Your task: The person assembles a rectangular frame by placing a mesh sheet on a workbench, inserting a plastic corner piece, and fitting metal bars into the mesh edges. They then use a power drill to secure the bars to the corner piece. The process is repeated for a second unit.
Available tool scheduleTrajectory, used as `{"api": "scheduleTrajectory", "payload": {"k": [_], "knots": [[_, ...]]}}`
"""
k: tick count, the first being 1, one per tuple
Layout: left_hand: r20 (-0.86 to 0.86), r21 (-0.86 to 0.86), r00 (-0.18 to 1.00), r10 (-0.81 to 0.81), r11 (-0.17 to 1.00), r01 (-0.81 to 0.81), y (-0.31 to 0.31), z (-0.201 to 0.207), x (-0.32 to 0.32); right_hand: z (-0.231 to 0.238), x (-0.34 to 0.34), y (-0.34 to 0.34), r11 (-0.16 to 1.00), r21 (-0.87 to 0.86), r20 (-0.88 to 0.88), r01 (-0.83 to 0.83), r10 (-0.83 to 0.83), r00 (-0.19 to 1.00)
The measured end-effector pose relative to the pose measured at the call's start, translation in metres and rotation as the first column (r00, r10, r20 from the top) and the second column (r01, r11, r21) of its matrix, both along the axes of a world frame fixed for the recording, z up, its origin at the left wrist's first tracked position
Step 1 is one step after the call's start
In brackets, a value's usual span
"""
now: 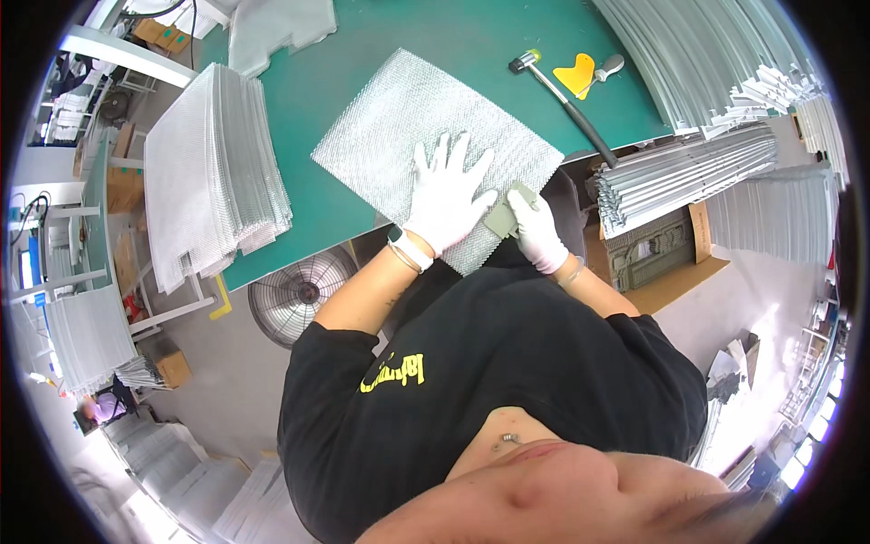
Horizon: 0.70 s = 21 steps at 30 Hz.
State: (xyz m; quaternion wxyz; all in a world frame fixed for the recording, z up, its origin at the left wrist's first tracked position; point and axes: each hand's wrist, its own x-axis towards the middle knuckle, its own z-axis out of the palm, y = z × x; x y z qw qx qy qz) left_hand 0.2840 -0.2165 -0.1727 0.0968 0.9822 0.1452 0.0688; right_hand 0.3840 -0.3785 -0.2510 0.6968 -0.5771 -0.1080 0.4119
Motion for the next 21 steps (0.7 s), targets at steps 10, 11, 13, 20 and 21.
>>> {"api": "scheduleTrajectory", "payload": {"k": [10,11,13,20,21], "knots": [[-0.089,0.011,0.996,0.022,1.0,-0.021,-0.003,0.006,0.0,-0.007,-0.016,0.018,0.98,0.066,-0.047,0.19,-0.187,0.981],[-0.102,0.018,0.995,0.024,1.0,-0.022,-0.002,0.006,0.0,-0.01,-0.012,0.017,0.988,0.099,-0.066,0.12,-0.114,0.991],[-0.101,0.021,0.995,0.023,1.0,-0.021,-0.001,0.005,0.002,-0.003,-0.006,0.017,0.994,0.043,-0.188,0.097,-0.088,0.978],[-0.082,0.023,0.996,-0.028,0.999,0.03,0.008,0.003,0.003,-0.032,-0.022,0.027,0.968,0.148,-0.183,0.2,-0.172,0.968],[-0.066,-0.009,0.997,-0.04,0.999,0.04,0.013,0.005,0.004,-0.038,-0.02,0.028,0.98,0.131,-0.126,0.148,-0.131,0.983]]}}
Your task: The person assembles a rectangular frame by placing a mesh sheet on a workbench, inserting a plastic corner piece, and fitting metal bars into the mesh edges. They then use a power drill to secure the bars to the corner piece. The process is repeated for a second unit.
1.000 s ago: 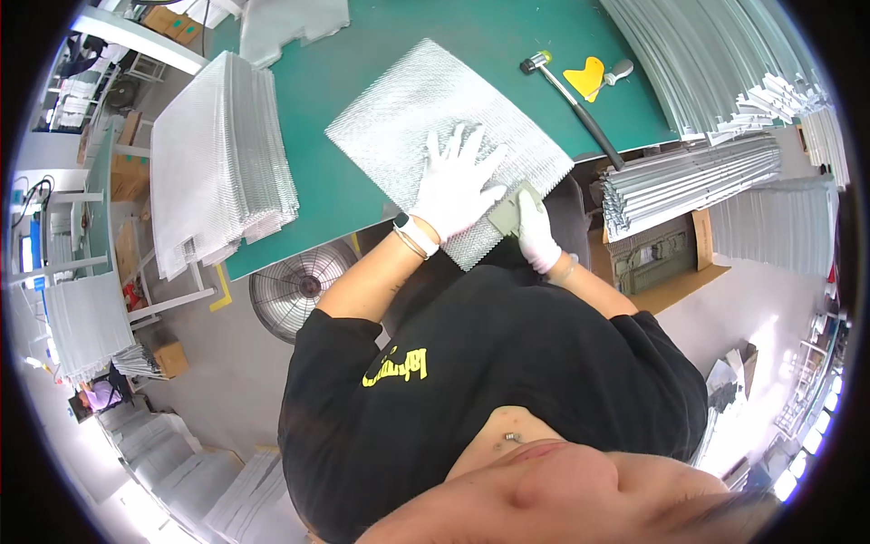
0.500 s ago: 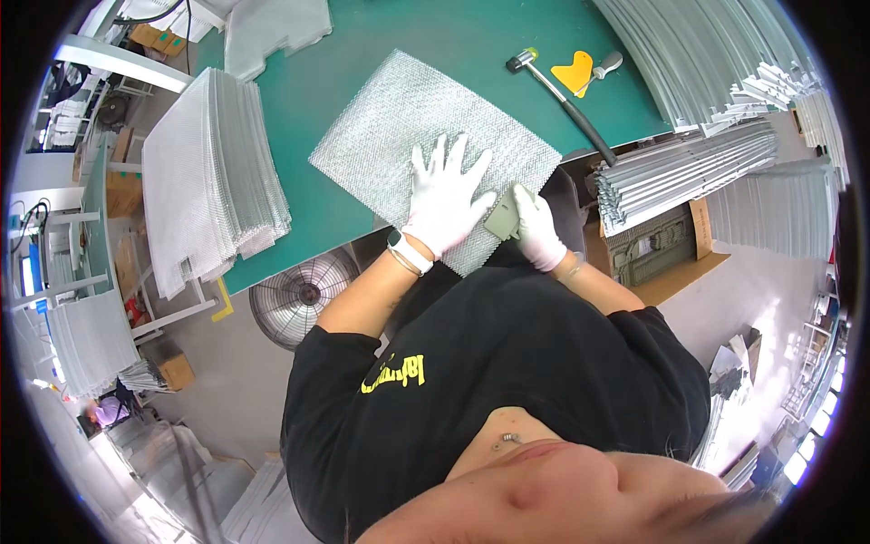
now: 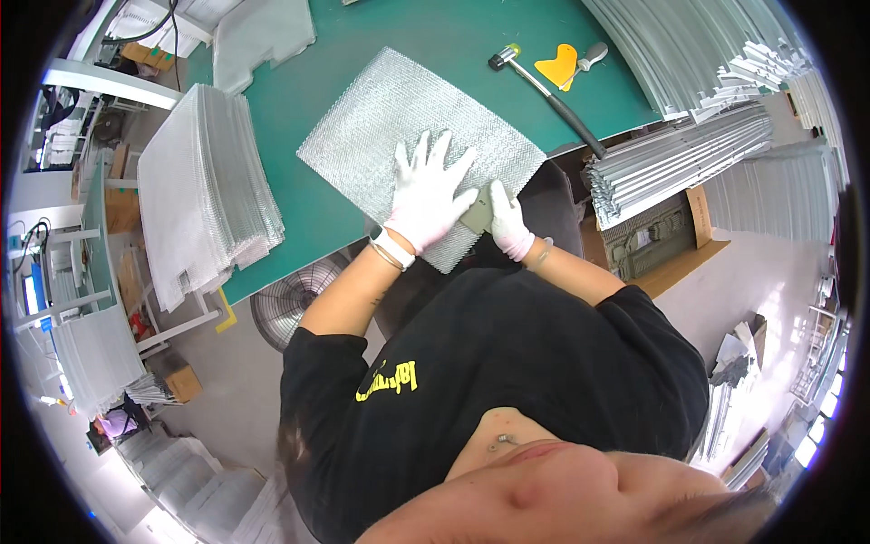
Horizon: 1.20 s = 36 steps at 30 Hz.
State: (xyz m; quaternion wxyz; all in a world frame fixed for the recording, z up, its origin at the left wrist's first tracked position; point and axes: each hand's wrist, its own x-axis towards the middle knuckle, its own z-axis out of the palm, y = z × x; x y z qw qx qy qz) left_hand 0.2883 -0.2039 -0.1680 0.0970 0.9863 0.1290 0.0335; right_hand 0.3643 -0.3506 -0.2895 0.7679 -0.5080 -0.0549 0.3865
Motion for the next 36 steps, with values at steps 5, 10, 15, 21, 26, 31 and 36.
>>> {"api": "scheduleTrajectory", "payload": {"k": [5,10,15,21,26,31,36], "knots": [[0.056,-0.084,0.998,-0.016,0.996,0.021,0.008,0.003,0.001,0.006,0.005,-0.003,0.996,0.043,-0.055,-0.075,0.077,0.995],[0.071,-0.072,0.997,-0.003,0.997,0.008,-0.009,-0.002,-0.007,0.037,-0.012,-0.012,0.999,0.013,-0.033,0.051,-0.05,0.998],[0.067,-0.078,0.998,-0.014,0.997,0.019,-0.016,-0.002,-0.011,0.025,-0.014,-0.019,0.996,-0.075,0.094,0.052,-0.045,0.995],[0.043,-0.05,0.999,-0.022,0.998,0.024,-0.016,0.0,-0.008,0.026,-0.007,-0.016,0.993,-0.095,0.092,-0.069,0.077,0.993],[0.023,-0.089,0.987,-0.158,0.983,0.16,0.024,0.0,0.005,0.048,0.033,-0.008,0.579,-0.258,-0.122,-0.774,0.775,0.62],[0.162,0.233,0.983,-0.086,0.971,0.046,0.067,0.021,0.017,0.053,0.108,-0.024,0.461,-0.874,0.464,-0.152,0.886,0.015],[0.428,-0.044,0.897,-0.11,0.989,0.142,0.005,0.031,-0.01,0.021,0.241,-0.107,0.044,-0.9,0.162,0.434,0.958,0.238]]}}
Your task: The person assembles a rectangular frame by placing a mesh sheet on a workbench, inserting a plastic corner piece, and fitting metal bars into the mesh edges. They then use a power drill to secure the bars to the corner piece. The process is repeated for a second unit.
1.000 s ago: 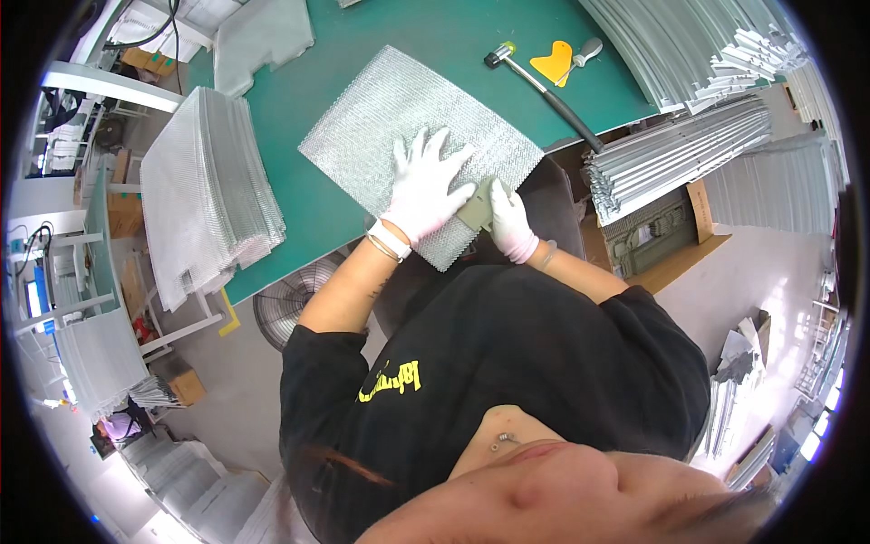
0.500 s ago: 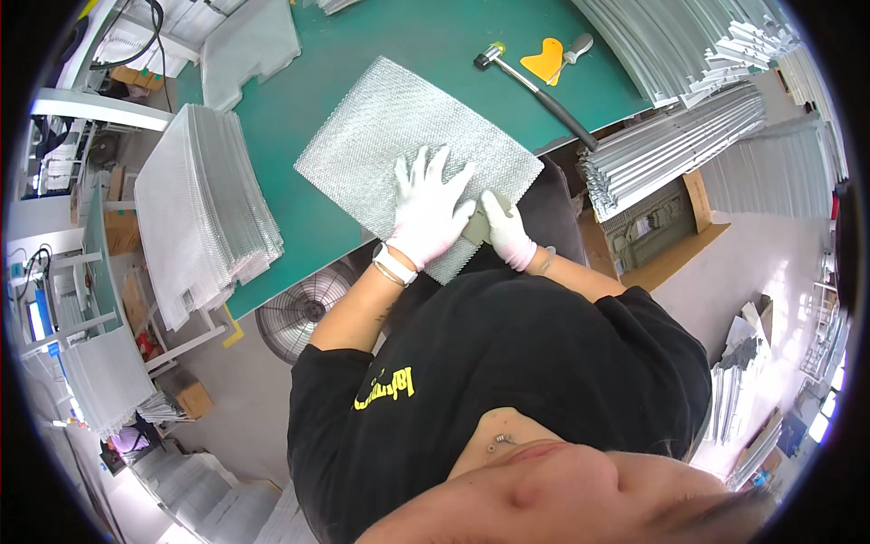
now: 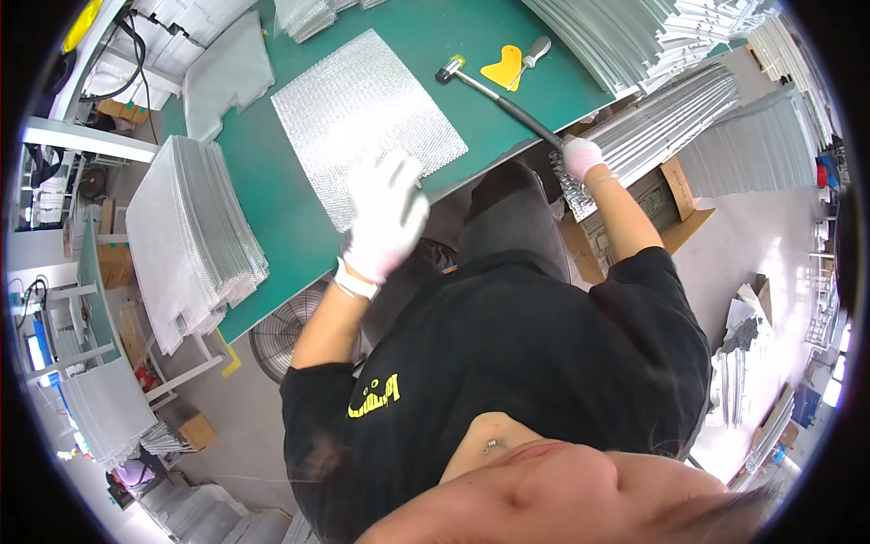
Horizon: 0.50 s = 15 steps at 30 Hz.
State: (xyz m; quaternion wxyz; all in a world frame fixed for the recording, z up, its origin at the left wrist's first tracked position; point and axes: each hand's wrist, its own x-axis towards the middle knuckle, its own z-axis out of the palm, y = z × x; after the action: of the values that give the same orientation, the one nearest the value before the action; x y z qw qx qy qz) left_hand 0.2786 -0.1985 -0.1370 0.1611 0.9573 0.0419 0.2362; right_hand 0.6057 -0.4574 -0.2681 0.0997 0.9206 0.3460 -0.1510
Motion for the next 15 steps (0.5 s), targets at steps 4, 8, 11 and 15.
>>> {"api": "scheduleTrajectory", "payload": {"k": [4,8,11,15], "knots": [[0.052,-0.237,0.965,-0.256,0.936,0.261,-0.057,-0.038,-0.028,-0.008,0.03,-0.01,0.952,-0.06,-0.011,-0.301,0.3,0.954],[-0.021,-0.46,0.945,-0.327,0.843,0.281,-0.075,-0.077,-0.043,-0.021,0.044,-0.018,0.903,-0.129,-0.12,-0.409,0.395,0.911],[-0.078,-0.501,0.954,-0.288,0.839,0.213,-0.075,-0.086,-0.051,-0.014,0.032,-0.024,0.94,0.033,-0.107,-0.34,0.341,0.934],[-0.088,-0.564,0.965,-0.245,0.811,0.155,-0.073,-0.084,-0.06,-0.01,0.037,-0.03,0.87,0.106,-0.031,-0.481,0.487,0.873]]}}
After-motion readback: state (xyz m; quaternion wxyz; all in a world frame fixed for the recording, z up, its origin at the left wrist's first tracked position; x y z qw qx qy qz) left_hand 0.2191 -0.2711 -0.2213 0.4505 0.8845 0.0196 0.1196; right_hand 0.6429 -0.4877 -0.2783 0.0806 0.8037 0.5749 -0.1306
